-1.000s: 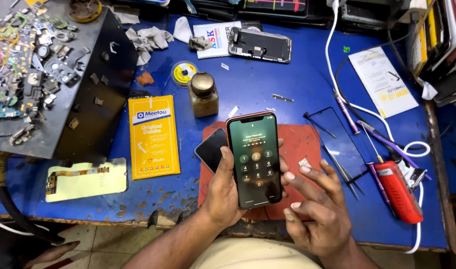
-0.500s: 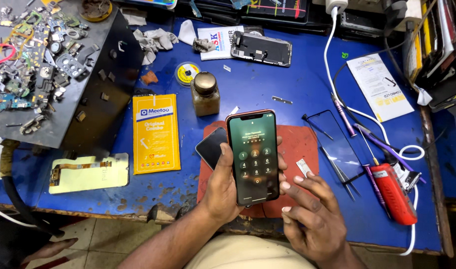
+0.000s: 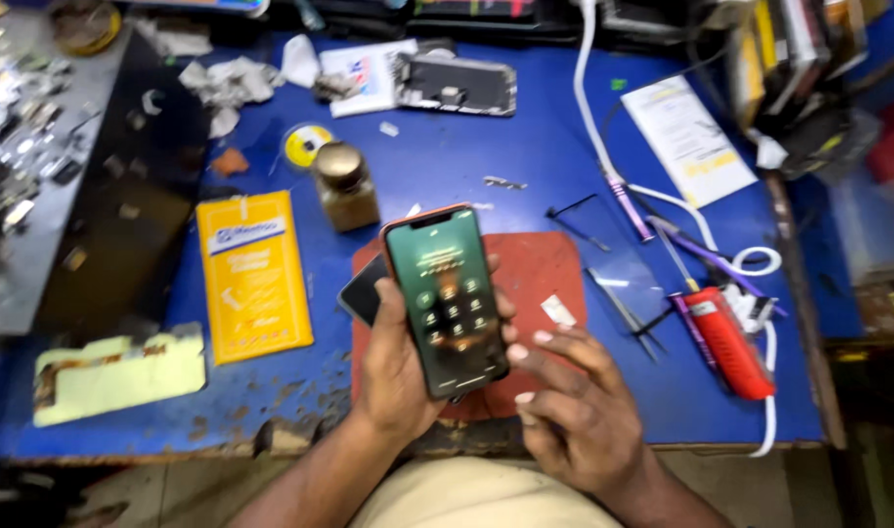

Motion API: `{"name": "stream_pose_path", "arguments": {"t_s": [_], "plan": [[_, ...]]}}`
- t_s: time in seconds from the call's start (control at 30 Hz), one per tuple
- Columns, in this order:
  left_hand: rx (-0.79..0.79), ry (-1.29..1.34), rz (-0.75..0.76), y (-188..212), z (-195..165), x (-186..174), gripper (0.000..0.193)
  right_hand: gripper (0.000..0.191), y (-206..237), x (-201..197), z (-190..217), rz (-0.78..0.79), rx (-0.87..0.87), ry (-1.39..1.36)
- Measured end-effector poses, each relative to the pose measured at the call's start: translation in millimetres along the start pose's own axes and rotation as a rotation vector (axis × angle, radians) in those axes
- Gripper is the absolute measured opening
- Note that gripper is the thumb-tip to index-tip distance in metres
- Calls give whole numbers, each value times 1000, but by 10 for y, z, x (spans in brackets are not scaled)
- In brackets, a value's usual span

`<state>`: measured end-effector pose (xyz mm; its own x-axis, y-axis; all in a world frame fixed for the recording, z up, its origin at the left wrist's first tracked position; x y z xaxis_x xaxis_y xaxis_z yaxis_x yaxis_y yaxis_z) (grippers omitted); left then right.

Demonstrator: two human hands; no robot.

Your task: The person tests a smartphone, opens it to access the internal components, works inside the chassis with tweezers, then aligns and attaches a replacement screen assembly onto the phone body. They press the new display into place, power the phone on, and unlock it to verify it works.

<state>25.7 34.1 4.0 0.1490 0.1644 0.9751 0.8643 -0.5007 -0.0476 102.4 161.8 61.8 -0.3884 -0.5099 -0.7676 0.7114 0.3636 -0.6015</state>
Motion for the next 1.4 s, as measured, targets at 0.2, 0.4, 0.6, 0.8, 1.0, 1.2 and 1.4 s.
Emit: {"name": "stream_pose_path", "arguments": {"t_s": [0.2,0.4,0.6,0.8,1.0,1.2,1.4], "plan": [[3,18,11,3,-20,-16,95,34,11,83,56,52,-44,-11],[13,16,15,2,-51,1,95,32,9,108,110,59,-100,55],[5,44,34,1,-41,-30,95,32,16,87,93,29,-81,33],[5,12,62,17,-27,-37,95,34,-53,62,88,20,-64,27],[-33,-25,48,62,80,-47,93,40,-290,90,119,74,-109,63],[-81,-15,-3,78,137,-83,91,42,-389,122,140,108,-112,85],[-76,-21,-65,70,125,-125,89,38,-355,94,73,83,-81,75]]}}
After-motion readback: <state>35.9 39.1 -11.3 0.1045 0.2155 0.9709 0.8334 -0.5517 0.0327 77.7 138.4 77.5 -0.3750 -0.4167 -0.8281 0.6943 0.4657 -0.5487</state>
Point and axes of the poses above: each hand's wrist, its own y-axis away from the middle knuckle, its own x-axis out of the palm, z = x × y, the point moved 8 cm from there along -y, towards the middle knuckle, and after that the axes turned 14 degrees about y, right-handed, at the moved point
